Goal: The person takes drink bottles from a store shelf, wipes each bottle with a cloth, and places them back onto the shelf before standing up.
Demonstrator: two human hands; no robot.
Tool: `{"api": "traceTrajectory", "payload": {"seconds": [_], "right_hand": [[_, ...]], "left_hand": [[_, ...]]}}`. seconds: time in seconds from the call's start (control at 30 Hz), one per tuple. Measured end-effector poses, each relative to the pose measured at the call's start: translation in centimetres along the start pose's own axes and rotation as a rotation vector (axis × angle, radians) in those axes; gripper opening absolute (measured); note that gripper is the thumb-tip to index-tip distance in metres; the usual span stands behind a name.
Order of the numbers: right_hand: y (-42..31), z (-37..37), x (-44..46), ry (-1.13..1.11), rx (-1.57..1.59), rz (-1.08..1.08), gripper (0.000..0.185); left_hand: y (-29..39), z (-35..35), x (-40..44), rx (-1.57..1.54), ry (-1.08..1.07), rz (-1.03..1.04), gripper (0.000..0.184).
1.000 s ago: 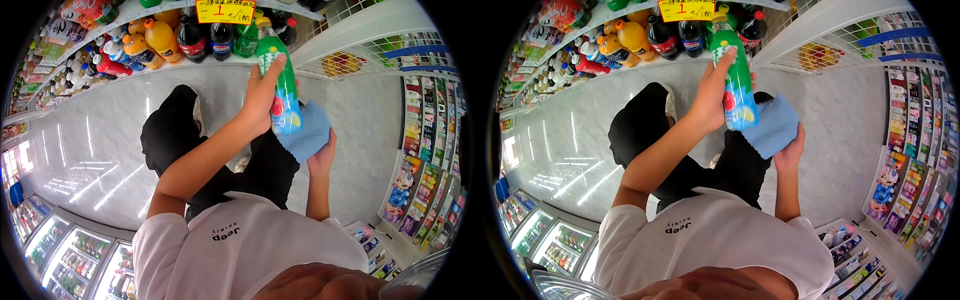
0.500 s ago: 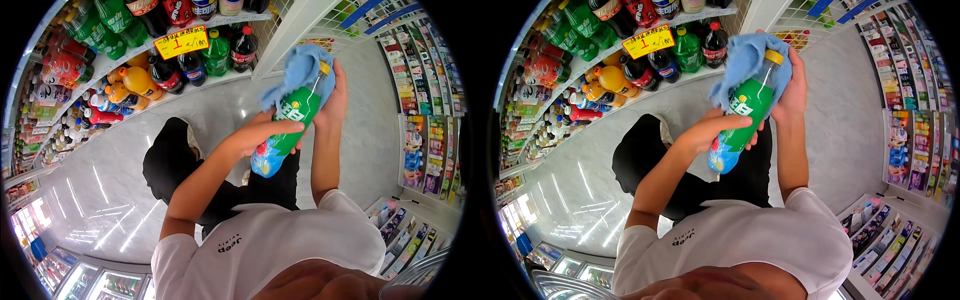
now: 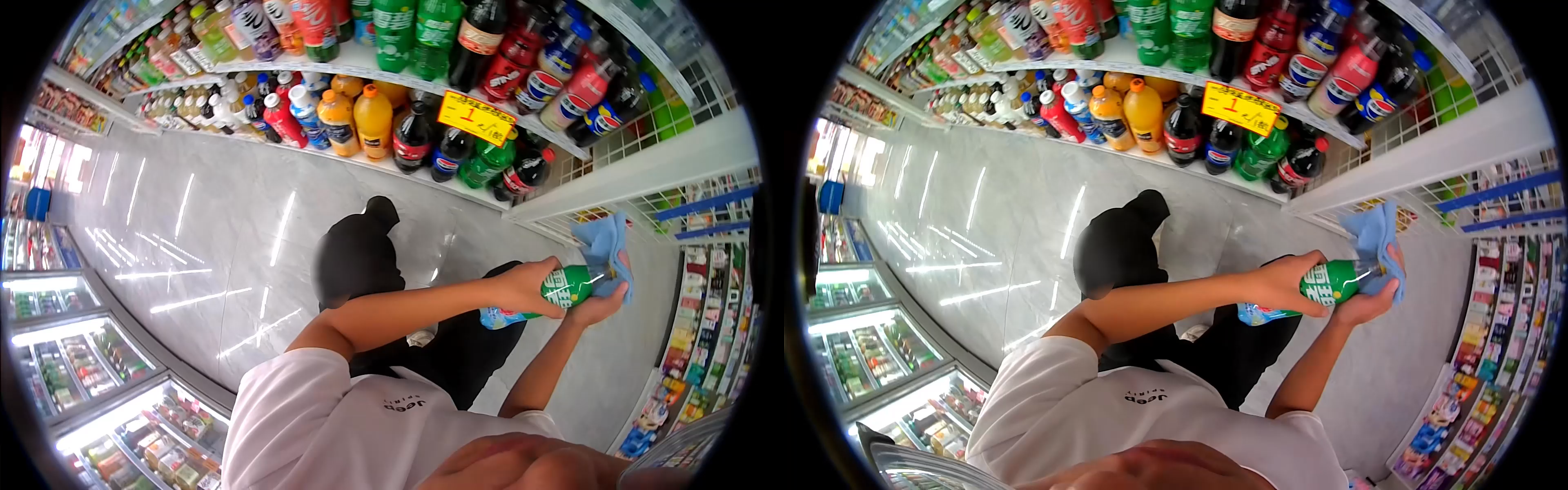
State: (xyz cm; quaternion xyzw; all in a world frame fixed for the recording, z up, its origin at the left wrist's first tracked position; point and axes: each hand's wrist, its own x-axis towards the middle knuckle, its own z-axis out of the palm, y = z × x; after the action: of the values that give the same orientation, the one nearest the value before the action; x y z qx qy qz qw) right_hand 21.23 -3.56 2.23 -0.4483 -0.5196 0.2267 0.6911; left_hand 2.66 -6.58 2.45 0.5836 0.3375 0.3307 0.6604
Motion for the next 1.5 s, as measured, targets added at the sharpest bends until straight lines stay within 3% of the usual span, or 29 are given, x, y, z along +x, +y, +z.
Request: {"api": "traceTrajectory", "payload": {"seconds": [0.17, 0.23, 0.37, 0.4, 0.5, 0.53, 0.63, 0.67, 0.77, 0.83, 0.87, 0.9, 1.0, 1.1, 1.2, 1.3, 1.43, 1.5], "right_hand": [[-0.9, 1.4, 0.0, -0.216, -0.253, -0.247, 0.055], [-1.3, 2.3, 0.0, -0.318, -0.407, -0.383, 0.055], [-1.1, 4.3, -3.6, -0.379, -0.278, -0.285, 0.056], [-0.7, 4.2, -4.4, -0.357, -0.209, -0.243, 0.058], [0.6, 3.0, -6.9, -0.111, 0.323, 0.252, 0.059], [0.7, 2.6, -7.5, 0.106, 0.476, 0.558, 0.059], [2.2, 2.8, -8.4, 0.229, 0.445, 0.883, 0.06], [6.0, 0.9, -10.0, 0.143, 0.454, 0.915, 0.056], [10.7, -0.6, -13.8, -0.027, 0.16, 0.875, 0.052], [8.9, 0.6, -14.4, -0.015, 0.169, 0.915, 0.044], [10.0, 0.6, -15.2, 0.033, 0.125, 0.926, 0.046], [10.8, 0.1, -15.8, -0.05, 0.034, 0.87, 0.047], [10.8, -0.3, -16.3, -0.279, -0.216, 0.719, 0.053], [10.8, -0.2, -16.2, -0.298, -0.183, 0.713, 0.052], [11.0, -0.2, -16.2, -0.204, -0.051, 0.791, 0.051], [11.7, -0.2, -16.3, -0.141, -0.004, 0.793, 0.051], [12.1, -1.3, -16.6, -0.186, -0.093, 0.792, 0.051], [12.5, -0.6, -16.2, -0.17, -0.063, 0.805, 0.051]], "left_hand": [[-0.5, -0.4, 0.5, 0.01, 0.031, -0.013, 0.07], [-0.7, -0.6, 1.1, -0.124, 0.103, -0.039, 0.068], [-0.1, -2.0, 1.1, -0.408, 0.237, -0.043, 0.066], [-0.1, -2.8, 1.0, -0.267, 0.228, -0.023, 0.067], [-0.6, -2.8, 0.7, -0.143, 0.375, 0.082, 0.069], [-1.0, -2.9, 0.8, -0.29, 0.358, 0.012, 0.074], [0.6, -4.0, -0.5, -0.373, 0.419, 0.035, 0.079], [0.4, -4.6, -0.8, -0.233, 0.524, 0.011, 0.086], [3.4, -7.6, -2.6, 0.012, 0.745, 0.093, 0.083], [7.0, -10.4, -4.7, 0.086, 0.907, 0.167, 0.078], [6.5, -12.7, -5.0, 0.078, 0.956, 0.298, 0.072], [7.7, -14.3, -5.9, -0.061, 0.961, 0.384, 0.063], [11.1, -18.4, -6.5, -0.022, 1.139, 0.695, 0.053], [13.5, -22.0, -6.4, 0.086, 1.184, 0.726, 0.051], [13.0, -26.5, -6.4, 0.403, 1.344, 0.535, 0.053], [10.7, -27.7, -5.6, 0.372, 1.42, 0.712, 0.057], [9.8, -27.2, -5.5, 0.33, 1.473, 0.773, 0.061], [9.2, -29.2, -5.7, 0.513, 1.525, 0.754, 0.066]]}}
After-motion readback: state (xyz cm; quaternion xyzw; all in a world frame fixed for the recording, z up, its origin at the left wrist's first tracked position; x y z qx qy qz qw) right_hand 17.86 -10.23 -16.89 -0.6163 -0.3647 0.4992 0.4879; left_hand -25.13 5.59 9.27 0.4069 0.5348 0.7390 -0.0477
